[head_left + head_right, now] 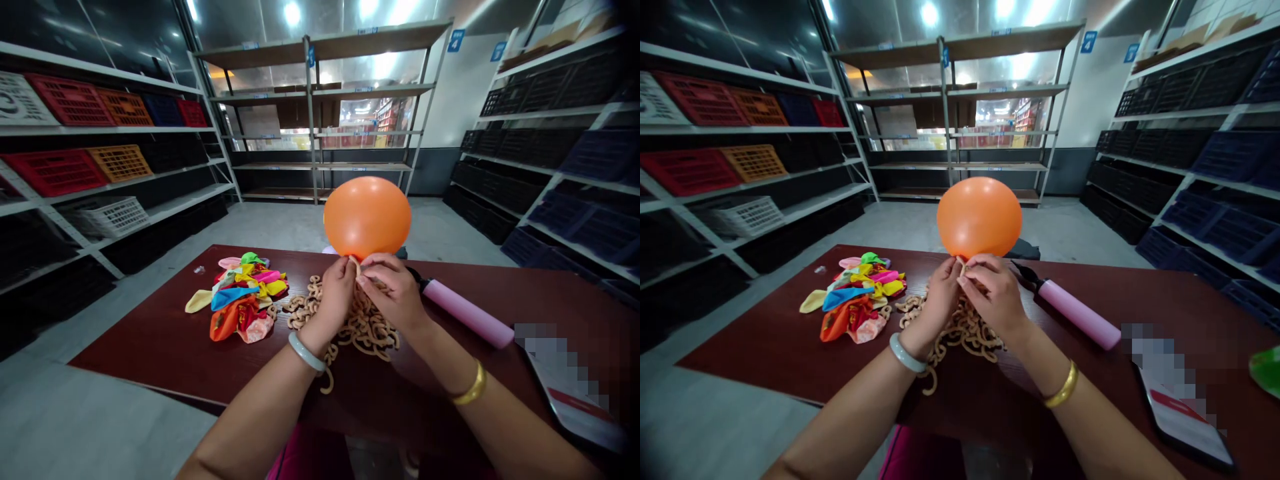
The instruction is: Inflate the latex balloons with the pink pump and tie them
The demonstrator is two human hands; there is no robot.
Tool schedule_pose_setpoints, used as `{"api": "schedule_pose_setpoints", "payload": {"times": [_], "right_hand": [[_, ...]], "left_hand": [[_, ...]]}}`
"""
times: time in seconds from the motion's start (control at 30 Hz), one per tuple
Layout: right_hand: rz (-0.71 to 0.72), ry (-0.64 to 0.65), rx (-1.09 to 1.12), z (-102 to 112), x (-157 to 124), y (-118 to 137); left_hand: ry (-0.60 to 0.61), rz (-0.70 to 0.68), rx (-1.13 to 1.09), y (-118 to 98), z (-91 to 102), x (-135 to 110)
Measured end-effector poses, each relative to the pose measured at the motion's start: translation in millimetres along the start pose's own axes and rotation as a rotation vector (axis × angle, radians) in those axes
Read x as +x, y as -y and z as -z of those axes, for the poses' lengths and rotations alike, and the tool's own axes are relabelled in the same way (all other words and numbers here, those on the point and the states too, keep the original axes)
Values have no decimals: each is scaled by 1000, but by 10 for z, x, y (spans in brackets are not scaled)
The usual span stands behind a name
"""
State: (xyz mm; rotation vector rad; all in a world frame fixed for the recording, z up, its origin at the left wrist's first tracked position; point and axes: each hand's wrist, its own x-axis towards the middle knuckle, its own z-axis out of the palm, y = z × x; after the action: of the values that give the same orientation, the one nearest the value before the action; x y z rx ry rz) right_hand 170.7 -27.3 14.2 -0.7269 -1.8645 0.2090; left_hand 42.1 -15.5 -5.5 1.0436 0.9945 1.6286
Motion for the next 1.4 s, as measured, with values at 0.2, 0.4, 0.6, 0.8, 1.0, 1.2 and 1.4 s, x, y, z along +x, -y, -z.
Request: {"api": "schedule_pose_setpoints", "payload": {"times": [0.2, 0.4, 0.6, 0.8, 1.0, 1.2, 1.4], "right_hand": [[-8, 86, 131, 180, -29, 16], [-31, -11, 44, 214, -51, -22], [25, -105, -65, 197, -43, -46], [41, -67, -171, 179, -49, -80], [2, -148, -188, 177, -52, -103], [76, -126, -139, 243, -29, -96], [91, -93, -131, 272, -22, -102]], "left_hand": [[97, -190, 160, 48, -55, -129], [65, -136, 169, 62, -103, -205], [78, -193, 261, 60, -135, -267], [148, -426, 662, 80, -110, -249], [237, -517, 660, 99, -127, -239], [264, -543, 693, 87, -106, -225], [238, -496, 655, 49, -109, -240]]}}
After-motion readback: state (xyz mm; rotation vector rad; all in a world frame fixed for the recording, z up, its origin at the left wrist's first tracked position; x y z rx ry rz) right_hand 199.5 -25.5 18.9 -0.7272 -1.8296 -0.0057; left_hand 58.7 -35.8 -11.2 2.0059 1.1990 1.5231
